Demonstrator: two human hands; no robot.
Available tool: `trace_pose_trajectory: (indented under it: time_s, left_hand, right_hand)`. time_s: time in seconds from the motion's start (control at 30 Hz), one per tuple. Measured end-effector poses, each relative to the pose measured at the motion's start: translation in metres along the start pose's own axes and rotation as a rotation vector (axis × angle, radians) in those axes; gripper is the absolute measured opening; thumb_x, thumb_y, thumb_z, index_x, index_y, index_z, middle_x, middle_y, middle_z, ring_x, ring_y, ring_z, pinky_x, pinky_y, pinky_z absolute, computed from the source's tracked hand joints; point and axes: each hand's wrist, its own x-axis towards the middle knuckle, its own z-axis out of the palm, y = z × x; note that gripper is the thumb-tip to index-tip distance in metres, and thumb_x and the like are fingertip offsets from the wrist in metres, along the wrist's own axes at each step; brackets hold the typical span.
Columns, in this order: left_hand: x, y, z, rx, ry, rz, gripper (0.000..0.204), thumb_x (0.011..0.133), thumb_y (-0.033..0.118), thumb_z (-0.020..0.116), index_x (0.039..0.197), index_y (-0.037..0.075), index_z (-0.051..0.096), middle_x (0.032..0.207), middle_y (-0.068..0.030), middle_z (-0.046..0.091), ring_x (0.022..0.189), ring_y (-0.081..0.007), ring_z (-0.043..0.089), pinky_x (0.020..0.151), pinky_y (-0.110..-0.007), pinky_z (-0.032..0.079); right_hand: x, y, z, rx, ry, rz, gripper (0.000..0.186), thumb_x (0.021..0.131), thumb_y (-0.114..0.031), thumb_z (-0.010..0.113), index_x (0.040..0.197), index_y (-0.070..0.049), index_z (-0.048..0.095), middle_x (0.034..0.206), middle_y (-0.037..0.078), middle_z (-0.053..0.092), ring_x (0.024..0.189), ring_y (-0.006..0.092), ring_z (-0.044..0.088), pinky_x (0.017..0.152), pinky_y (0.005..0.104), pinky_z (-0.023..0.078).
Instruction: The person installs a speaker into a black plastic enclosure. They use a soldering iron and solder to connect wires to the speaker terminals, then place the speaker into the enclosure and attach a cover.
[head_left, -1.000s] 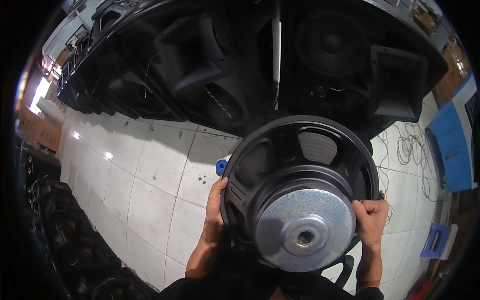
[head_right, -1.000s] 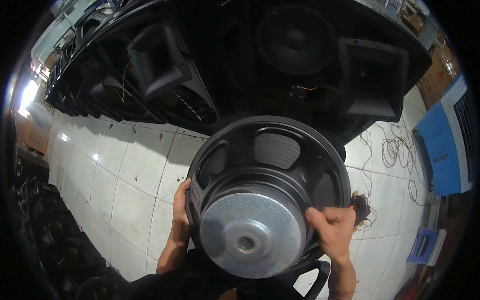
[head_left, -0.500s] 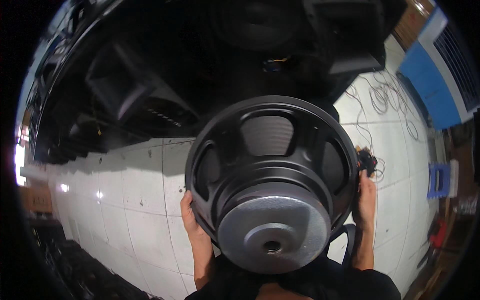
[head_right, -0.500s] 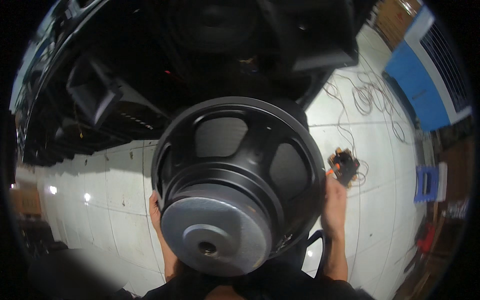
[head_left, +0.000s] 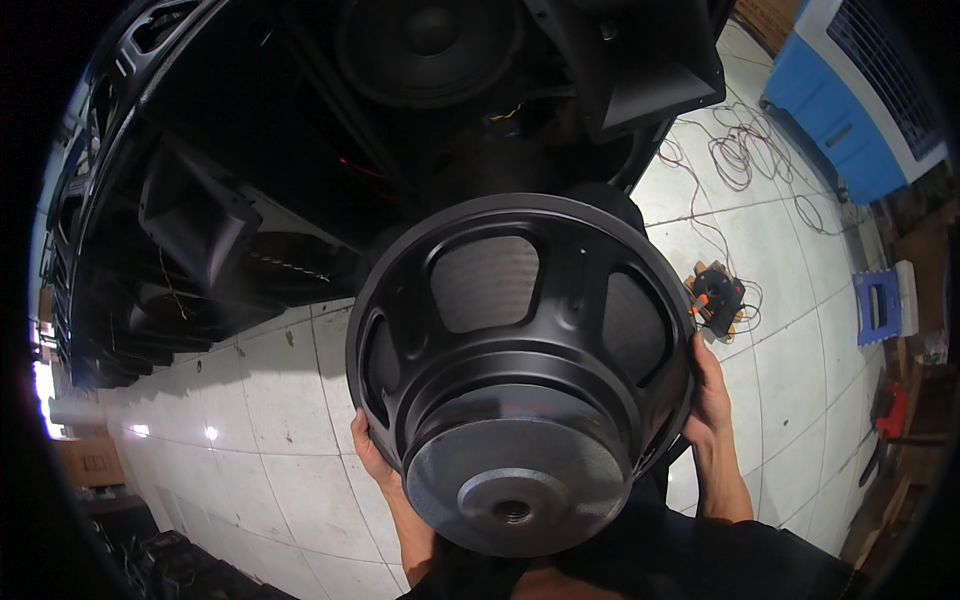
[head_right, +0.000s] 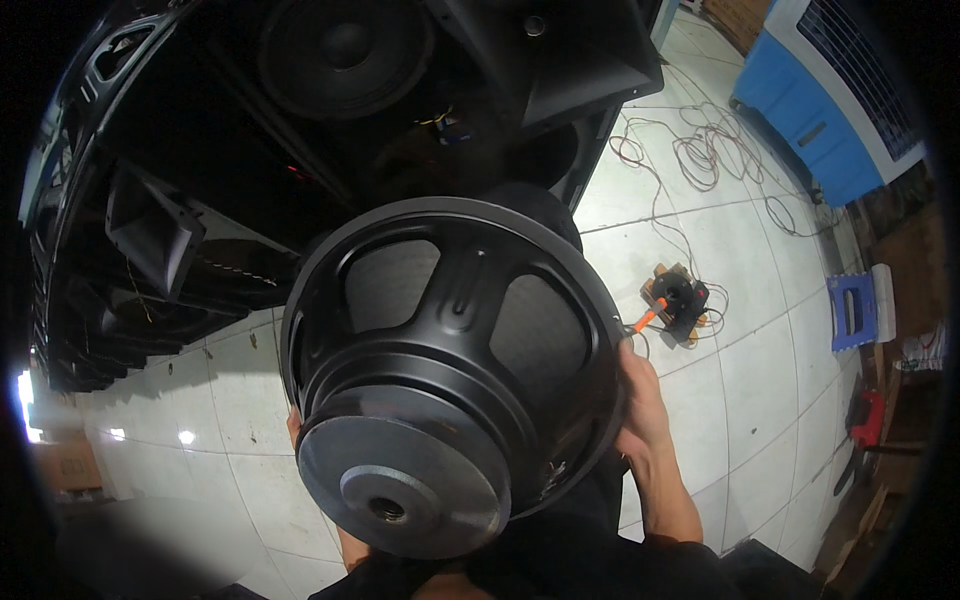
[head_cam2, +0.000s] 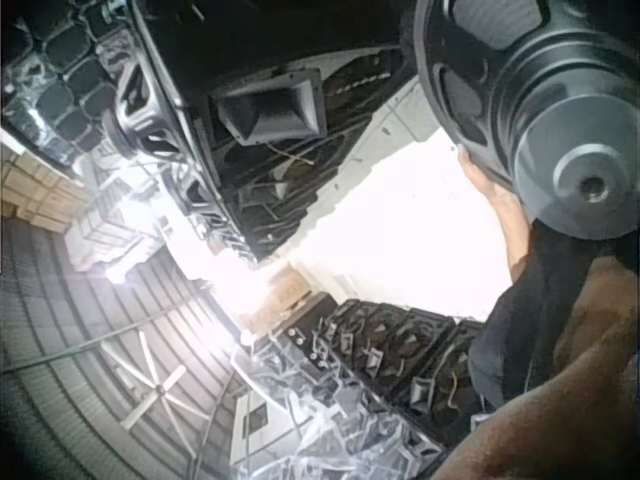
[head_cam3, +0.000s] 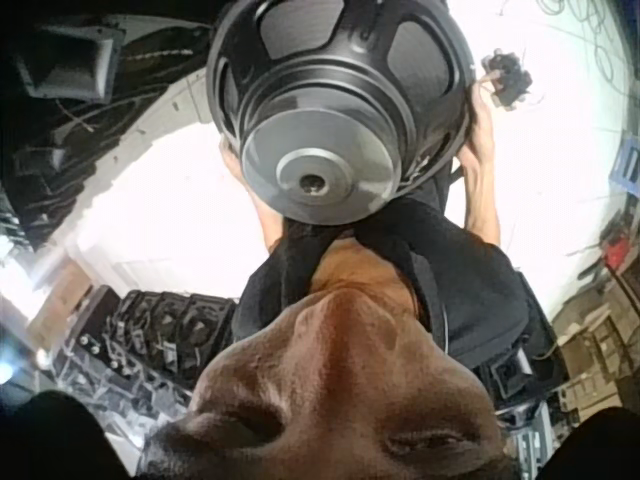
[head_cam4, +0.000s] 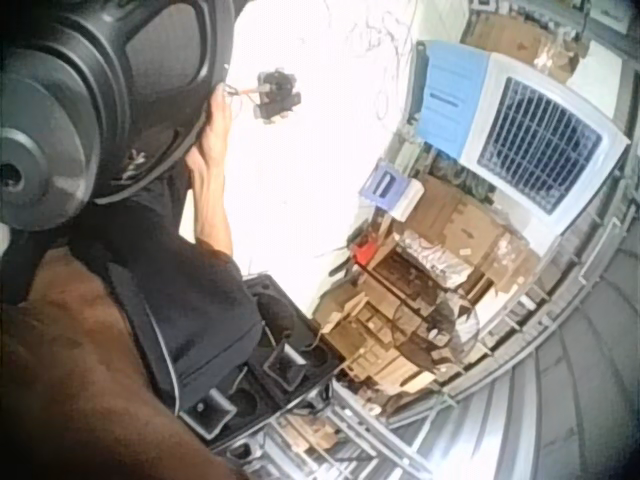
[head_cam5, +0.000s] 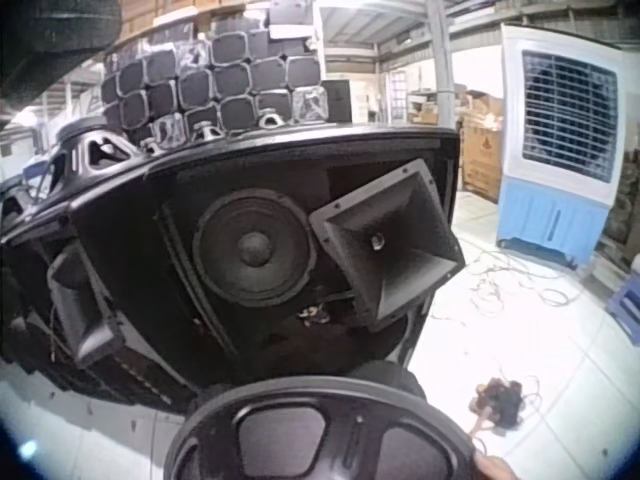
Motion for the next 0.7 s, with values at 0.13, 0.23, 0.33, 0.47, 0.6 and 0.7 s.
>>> trace_pose_trajectory:
  time_s: [0.13, 0.23, 0.33, 0.47, 0.6, 0.7]
  left_hand:
    - [-0.002, 0.002, 0.000, -0.022, -0.061, -0.025, 0.043, 0.102, 0.030, 0.051, 0.129, -0.002, 0.062, 0.127, -0.0203, 0.068, 0.111, -0.0331, 0.068, 0.101, -0.046, 0.055]
    - [-0.010, 0.004, 0.011, 0.006, -0.079, -0.047, 0.044, 0.101, 0.029, 0.051, 0.131, -0.002, 0.061, 0.129, -0.0202, 0.067, 0.113, -0.0341, 0.067, 0.103, -0.047, 0.054]
    - [-0.007, 0.003, 0.011, -0.039, -0.103, -0.059, 0.045, 0.101, 0.029, 0.051, 0.132, -0.002, 0.060, 0.131, -0.0205, 0.065, 0.115, -0.0348, 0.066, 0.105, -0.047, 0.053]
    - [-0.005, 0.005, 0.007, -0.055, -0.147, -0.062, 0.045, 0.100, 0.027, 0.051, 0.134, -0.001, 0.059, 0.134, -0.0208, 0.063, 0.119, -0.0360, 0.064, 0.106, -0.048, 0.052]
    - [-0.014, -0.001, 0.033, -0.128, -0.139, -0.070, 0.045, 0.098, 0.026, 0.053, 0.134, -0.001, 0.058, 0.134, -0.0209, 0.063, 0.120, -0.0365, 0.063, 0.106, -0.049, 0.051]
    - [-0.016, -0.002, 0.036, -0.229, -0.182, -0.104, 0.046, 0.098, 0.026, 0.054, 0.135, -0.001, 0.057, 0.135, -0.0209, 0.063, 0.120, -0.0365, 0.063, 0.107, -0.050, 0.051]
  right_hand:
    - [0.005, 0.003, -0.008, 0.027, -0.090, -0.019, 0.045, 0.105, -0.037, 0.056, 0.130, 0.000, 0.062, 0.125, 0.014, 0.069, 0.110, 0.0227, 0.068, 0.098, 0.0407, 0.055]
    - [0.008, 0.005, -0.009, 0.034, -0.090, -0.026, 0.046, 0.106, -0.038, 0.055, 0.131, 0.001, 0.061, 0.125, 0.015, 0.069, 0.109, 0.0239, 0.070, 0.097, 0.0404, 0.057]
    - [0.006, 0.008, -0.007, 0.049, -0.027, -0.050, 0.047, 0.106, -0.038, 0.054, 0.133, 0.000, 0.060, 0.126, 0.016, 0.068, 0.110, 0.0251, 0.070, 0.098, 0.0418, 0.057]
    - [0.008, 0.008, -0.012, 0.020, -0.121, -0.034, 0.050, 0.106, -0.041, 0.052, 0.136, -0.001, 0.057, 0.132, 0.017, 0.065, 0.118, 0.0267, 0.066, 0.102, 0.0467, 0.055]
    - [0.005, 0.013, -0.006, 0.136, -0.055, -0.018, 0.056, 0.105, -0.047, 0.051, 0.140, -0.002, 0.055, 0.139, 0.018, 0.060, 0.124, 0.0303, 0.062, 0.106, 0.0509, 0.051]
    - [0.002, 0.018, -0.010, 0.250, -0.110, 0.066, 0.066, 0.103, -0.057, 0.050, 0.143, -0.004, 0.053, 0.144, 0.018, 0.057, 0.128, 0.0350, 0.059, 0.109, 0.0541, 0.047]
